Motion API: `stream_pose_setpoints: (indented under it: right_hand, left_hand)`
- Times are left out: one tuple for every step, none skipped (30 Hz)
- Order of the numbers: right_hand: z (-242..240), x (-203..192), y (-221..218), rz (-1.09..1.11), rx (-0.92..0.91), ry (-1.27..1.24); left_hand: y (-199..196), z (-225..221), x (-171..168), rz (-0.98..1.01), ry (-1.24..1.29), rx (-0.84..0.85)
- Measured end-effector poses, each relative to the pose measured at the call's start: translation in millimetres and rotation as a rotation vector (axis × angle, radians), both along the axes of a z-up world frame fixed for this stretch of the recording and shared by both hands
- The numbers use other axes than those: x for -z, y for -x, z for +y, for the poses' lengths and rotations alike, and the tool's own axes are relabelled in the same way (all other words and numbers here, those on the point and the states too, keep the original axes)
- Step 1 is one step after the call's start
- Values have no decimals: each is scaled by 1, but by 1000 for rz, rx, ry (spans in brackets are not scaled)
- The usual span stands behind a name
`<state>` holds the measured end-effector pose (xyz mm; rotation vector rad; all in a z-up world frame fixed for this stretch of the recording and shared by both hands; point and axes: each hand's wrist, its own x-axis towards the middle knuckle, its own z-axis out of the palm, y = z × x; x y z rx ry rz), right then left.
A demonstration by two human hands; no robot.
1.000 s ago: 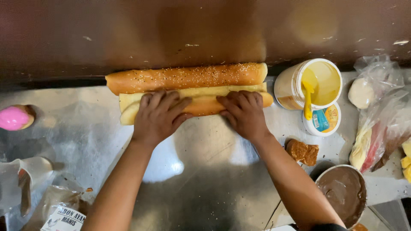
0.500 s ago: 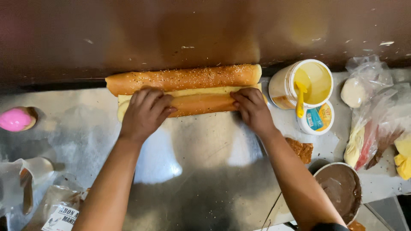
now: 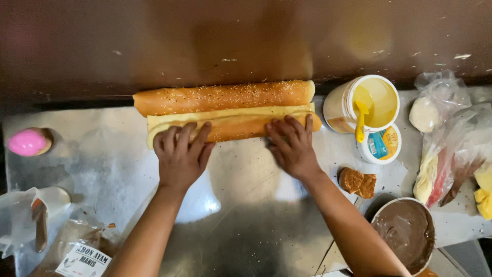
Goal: The person cuts a large sheet of baked dough into strips, applies a yellow spread with a brush, sprinkles a brown topping onto the strips, rolls them into long cylinders, and then cuts the cylinders into individual bread rolls.
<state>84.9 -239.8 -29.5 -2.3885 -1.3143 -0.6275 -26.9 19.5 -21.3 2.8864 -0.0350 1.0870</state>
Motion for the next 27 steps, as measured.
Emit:
stream_pose_setpoints:
  right_hand:
    - [-11, 3, 0, 105, -39, 42]
    - [-11, 3, -6, 106, -42, 41]
    - [-12, 2, -11, 194, -45, 52]
    - [-13, 1, -17, 281, -44, 65]
    - [-12, 0, -12, 279, -44, 64]
    - [-10, -2, -9, 163, -27, 71]
    - [-8, -3, -5, 47, -9, 77]
    - [-3, -3, -4, 44, -6, 77]
    - [2, -3, -3, 18, -17, 79]
    - [6, -2, 0, -1, -33, 83]
    - [8, 5, -4, 1, -34, 85]
    - [11, 11, -10, -23, -22, 47]
    - [14, 18, -15, -46, -10, 10]
    - [12, 17, -12, -42, -10, 14]
    - [10, 15, -9, -62, -28, 15]
    - [9, 14, -7, -85, -48, 15]
    - [3, 8, 8, -84, -50, 17]
    - [-2, 2, 25, -68, -33, 40]
    - [-8, -3, 43, -53, -17, 62]
    - [-18, -10, 68, -48, -18, 62]
    - [-28, -18, 92, 40, -11, 82]
    - [-38, -25, 117, 129, -5, 102]
    - [-41, -40, 133, 135, -6, 103]
    - [-44, -55, 147, 247, 22, 100]
    - [-47, -70, 162, 360, 50, 96]
    - [-47, -67, 157, 363, 50, 98]
    - [-48, -63, 153, 380, 86, 119]
  left_hand:
    - [6, 5, 5, 20, 14, 5]
    - [6, 11, 8, 21, 13, 2]
    - [6, 15, 11, 57, 110, 24]
    - [5, 20, 14, 90, 209, 50]
    - [7, 14, 11, 89, 208, 50]
    - [8, 10, 8, 66, 135, 24]
    - [8, 5, 5, 43, 63, -2]
    - [4, -2, 0, 40, 62, 1]
    - [1, -10, -4, 50, 40, 66]
    - [0, -18, -8, 65, 20, 127]
    - [-5, -18, -5, 67, 22, 126]
    - [-10, -16, -2, 66, 1, 107]
    - [-16, -15, 2, 65, -20, 89]
    - [-12, -15, 4, 70, -16, 88]
    - [-8, -16, 7, 94, -14, 111]
    - [-6, -16, 9, 115, -15, 131]
    - [6, -23, 9, 116, -12, 130]
    - [21, -29, 9, 157, 28, 140]
    - [35, -36, 9, 198, 68, 149]
    - [57, -47, 2, 202, 68, 148]
    - [79, -59, -5, 254, 88, 144]
    - [100, -71, -13, 307, 109, 140]
    - [114, -80, -30, 312, 110, 139]
    - [125, -89, -46, 378, 143, 88]
    - [136, -99, -62, 445, 176, 37]
    - [135, -98, -59, 447, 178, 37]
    - [134, -97, -55, 506, 144, 3]
